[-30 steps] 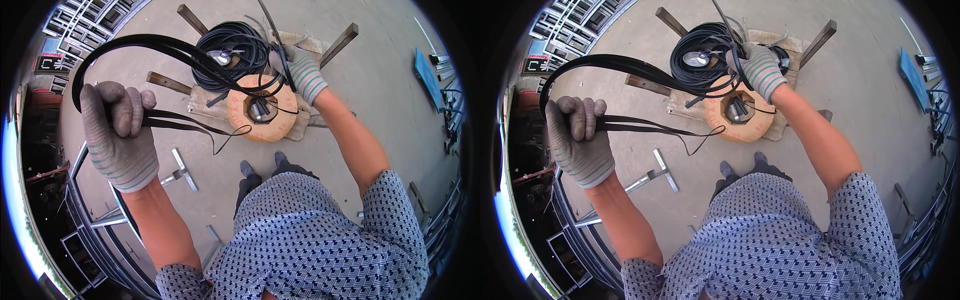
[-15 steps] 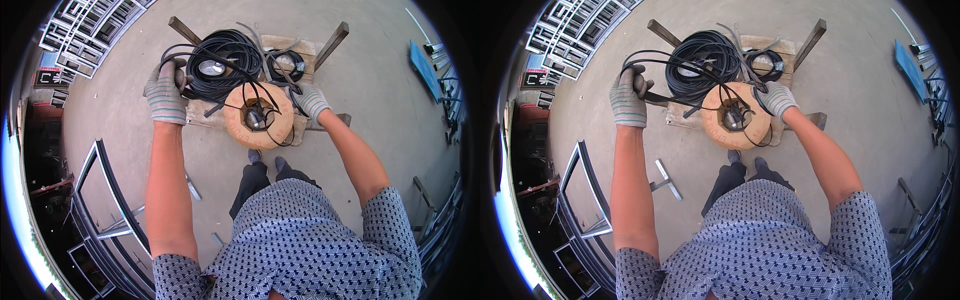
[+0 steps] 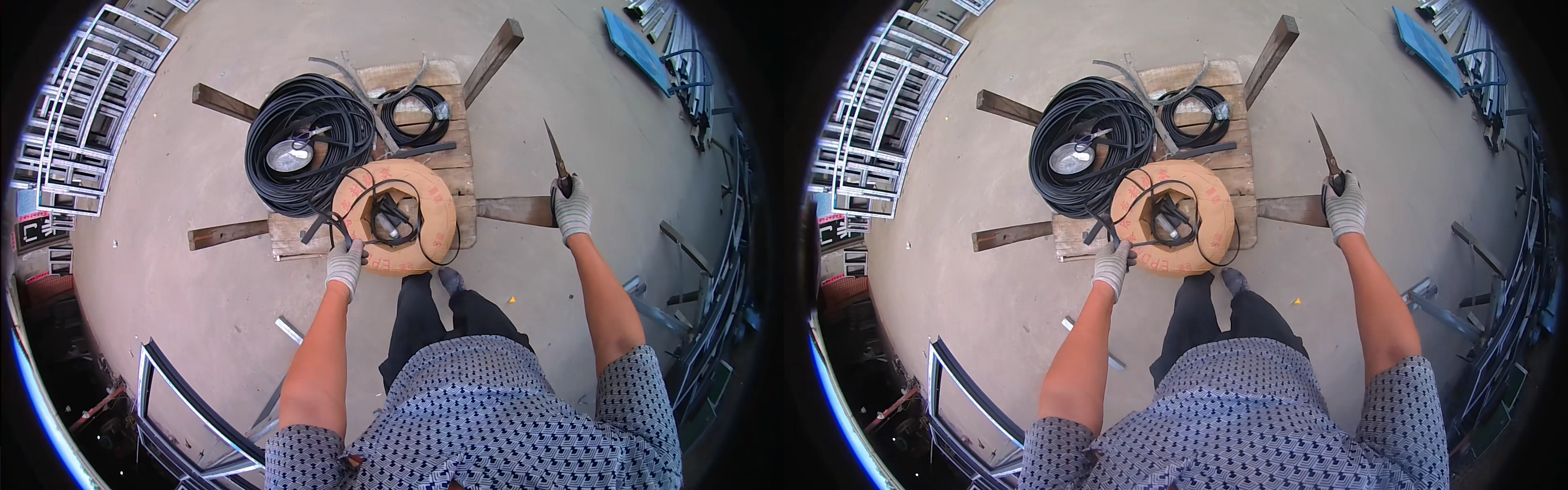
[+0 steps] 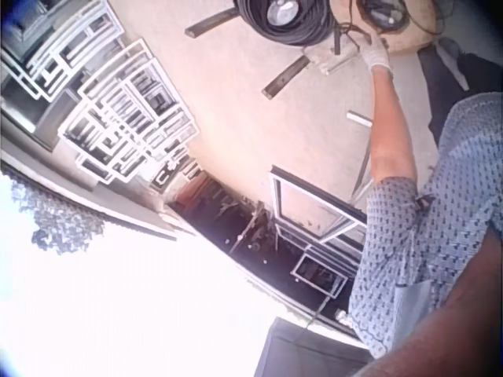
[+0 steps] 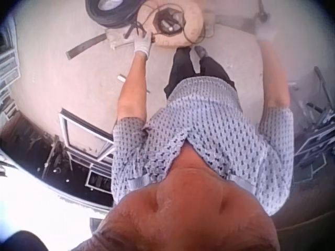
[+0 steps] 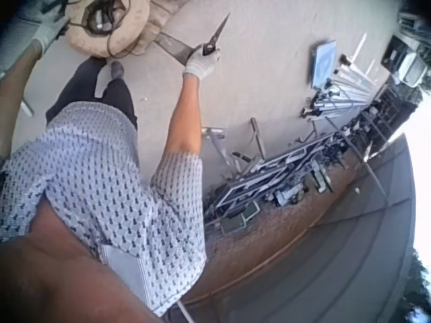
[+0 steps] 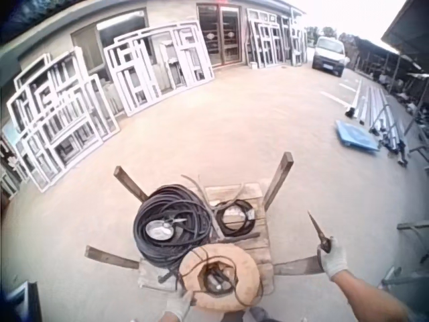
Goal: The person installs a black rubber seal into the groove of a large aluminum window frame. They measure and cut the seal with shears, then press it into place along the frame's perimeter.
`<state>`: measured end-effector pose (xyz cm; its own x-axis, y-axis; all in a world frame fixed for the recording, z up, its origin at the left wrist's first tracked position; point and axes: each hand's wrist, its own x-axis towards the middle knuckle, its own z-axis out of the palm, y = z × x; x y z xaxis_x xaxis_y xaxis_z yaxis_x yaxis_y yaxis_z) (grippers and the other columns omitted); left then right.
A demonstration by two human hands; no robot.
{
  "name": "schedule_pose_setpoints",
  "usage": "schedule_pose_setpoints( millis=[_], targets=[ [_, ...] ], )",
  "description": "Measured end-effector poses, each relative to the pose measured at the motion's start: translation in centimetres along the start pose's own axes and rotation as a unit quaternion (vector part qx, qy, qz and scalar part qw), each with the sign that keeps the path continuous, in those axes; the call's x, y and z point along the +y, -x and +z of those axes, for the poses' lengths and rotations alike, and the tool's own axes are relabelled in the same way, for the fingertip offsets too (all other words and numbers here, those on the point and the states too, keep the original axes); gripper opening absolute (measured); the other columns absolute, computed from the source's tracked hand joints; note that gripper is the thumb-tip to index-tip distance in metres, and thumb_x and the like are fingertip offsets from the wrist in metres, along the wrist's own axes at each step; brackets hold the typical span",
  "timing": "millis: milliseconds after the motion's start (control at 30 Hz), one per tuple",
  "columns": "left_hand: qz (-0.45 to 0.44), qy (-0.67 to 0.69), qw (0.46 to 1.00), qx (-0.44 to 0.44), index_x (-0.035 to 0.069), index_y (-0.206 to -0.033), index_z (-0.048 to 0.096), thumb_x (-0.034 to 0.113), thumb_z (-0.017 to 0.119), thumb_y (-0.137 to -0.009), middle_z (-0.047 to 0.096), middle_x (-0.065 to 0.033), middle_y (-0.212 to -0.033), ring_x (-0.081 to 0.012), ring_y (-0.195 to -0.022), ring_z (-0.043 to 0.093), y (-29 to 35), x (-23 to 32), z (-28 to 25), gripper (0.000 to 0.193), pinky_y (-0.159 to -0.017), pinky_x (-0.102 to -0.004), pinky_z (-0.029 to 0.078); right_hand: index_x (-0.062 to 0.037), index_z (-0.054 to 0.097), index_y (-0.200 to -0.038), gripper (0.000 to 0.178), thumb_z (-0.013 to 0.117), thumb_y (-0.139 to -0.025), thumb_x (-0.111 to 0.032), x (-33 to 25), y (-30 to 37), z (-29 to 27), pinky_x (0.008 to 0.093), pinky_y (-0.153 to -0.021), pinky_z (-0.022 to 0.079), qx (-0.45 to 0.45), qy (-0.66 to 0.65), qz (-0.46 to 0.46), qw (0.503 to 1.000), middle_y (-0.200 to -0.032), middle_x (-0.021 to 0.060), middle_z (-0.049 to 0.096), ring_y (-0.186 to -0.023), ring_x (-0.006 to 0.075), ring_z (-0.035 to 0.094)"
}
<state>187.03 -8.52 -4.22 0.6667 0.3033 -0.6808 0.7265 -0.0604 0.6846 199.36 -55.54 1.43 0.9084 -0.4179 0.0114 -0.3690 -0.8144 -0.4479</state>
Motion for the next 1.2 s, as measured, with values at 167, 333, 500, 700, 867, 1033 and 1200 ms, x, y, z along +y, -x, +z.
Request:
schedule_pose_setpoints(
  millis=[167, 333, 500, 700, 867, 1033, 1200],
  targets=[
    [0.090, -0.325, 0.930, -0.145, 0.000, -0.110, 0.066, 0.035, 0.057, -0.095, 0.071, -0.0203, -0.102, -0.0356, -0.095, 0.068, -3.5, -3.4, 2.3, 0.039, -0.087, -0.0404, 0.051, -0.0005, 0.062, -0.102, 0.028, 0.068, -0.092, -0.026, 1.4, -0.6, 1.4, 0.0326, -0.076, 0.051, 0.024, 0.026, 0.090, 0.995, -0.089, 0.0106, 0.069, -0.076, 0.0195, 0.062],
    [0.073, -0.445, 0.841, -0.299, 0.002, -0.119, 0.065, 0.039, 0.054, -0.093, 0.068, -0.0232, -0.113, -0.0389, -0.108, 0.064, -8.0, -2.2, 6.1, 0.047, -0.096, -0.0423, 0.047, -0.0006, 0.065, -0.107, 0.037, 0.067, -0.093, -0.035, 5.9, -2.4, 3.7, 0.0332, -0.082, 0.050, 0.018, 0.006, 0.141, 0.990, -0.093, 0.0117, 0.072, -0.083, 0.0196, 0.065],
    [0.066, -0.456, 0.837, -0.297, 0.004, -0.118, 0.068, 0.043, 0.054, -0.092, 0.070, -0.0232, -0.108, -0.0374, -0.105, 0.066, -13.1, -0.7, 8.2, 0.049, -0.095, -0.0420, 0.049, -0.0006, 0.066, -0.110, 0.039, 0.070, -0.092, -0.035, 5.6, -2.8, 4.5, 0.0305, -0.084, 0.050, 0.009, 0.020, 0.177, 0.984, -0.096, 0.0086, 0.072, -0.087, 0.0164, 0.065],
    [0.070, -0.393, 0.882, -0.250, 0.007, -0.117, 0.067, 0.040, 0.053, -0.096, 0.068, -0.0221, -0.115, -0.0382, -0.111, 0.062, -21.6, 0.9, 12.1, 0.042, -0.097, -0.0427, 0.048, 0.0038, 0.064, -0.112, 0.028, 0.070, -0.092, -0.014, 6.3, -2.2, 3.8, 0.0249, -0.087, 0.049, 0.032, -0.018, 0.220, 0.975, -0.101, 0.0072, 0.071, -0.089, 0.0123, 0.063],
    [0.078, -0.384, 0.897, -0.206, 0.007, -0.117, 0.067, 0.040, 0.053, -0.095, 0.067, -0.0220, -0.116, -0.0380, -0.110, 0.063, -29.7, 2.5, 16.0, 0.042, -0.097, -0.0433, 0.047, 0.0043, 0.062, -0.115, 0.027, 0.069, -0.091, -0.004, 7.9, -1.8, 4.4, 0.0241, -0.087, 0.049, 0.067, -0.110, 0.245, 0.961, -0.100, 0.0045, 0.069, -0.091, 0.0110, 0.063],
    [0.133, -0.382, 0.900, -0.163, 0.005, -0.117, 0.066, 0.036, 0.056, -0.093, 0.068, -0.0225, -0.112, -0.0376, -0.108, 0.063, -37.3, 2.9, 20.2, 0.040, -0.095, -0.0424, 0.048, 0.0039, 0.061, -0.119, 0.029, 0.067, -0.091, 0.000, 8.7, -1.4, 4.3, 0.0241, -0.087, 0.049, 0.095, -0.086, 0.204, 0.971, -0.105, 0.0043, 0.068, -0.093, 0.0116, 0.062],
    [0.212, -0.455, 0.861, -0.079, 0.007, -0.126, 0.063, 0.034, 0.059, -0.090, 0.062, -0.0193, -0.125, -0.0357, -0.116, 0.058, -41.5, 4.3, 25.4, 0.045, -0.102, -0.0425, 0.046, -0.0005, 0.063, -0.117, 0.024, 0.066, -0.093, -0.005, 7.6, -0.8, 3.4, 0.0225, -0.071, 0.048, 0.107, -0.156, 0.203, 0.961, -0.094, 0.0002, 0.065, -0.082, 0.0092, 0.058]
  ],
)
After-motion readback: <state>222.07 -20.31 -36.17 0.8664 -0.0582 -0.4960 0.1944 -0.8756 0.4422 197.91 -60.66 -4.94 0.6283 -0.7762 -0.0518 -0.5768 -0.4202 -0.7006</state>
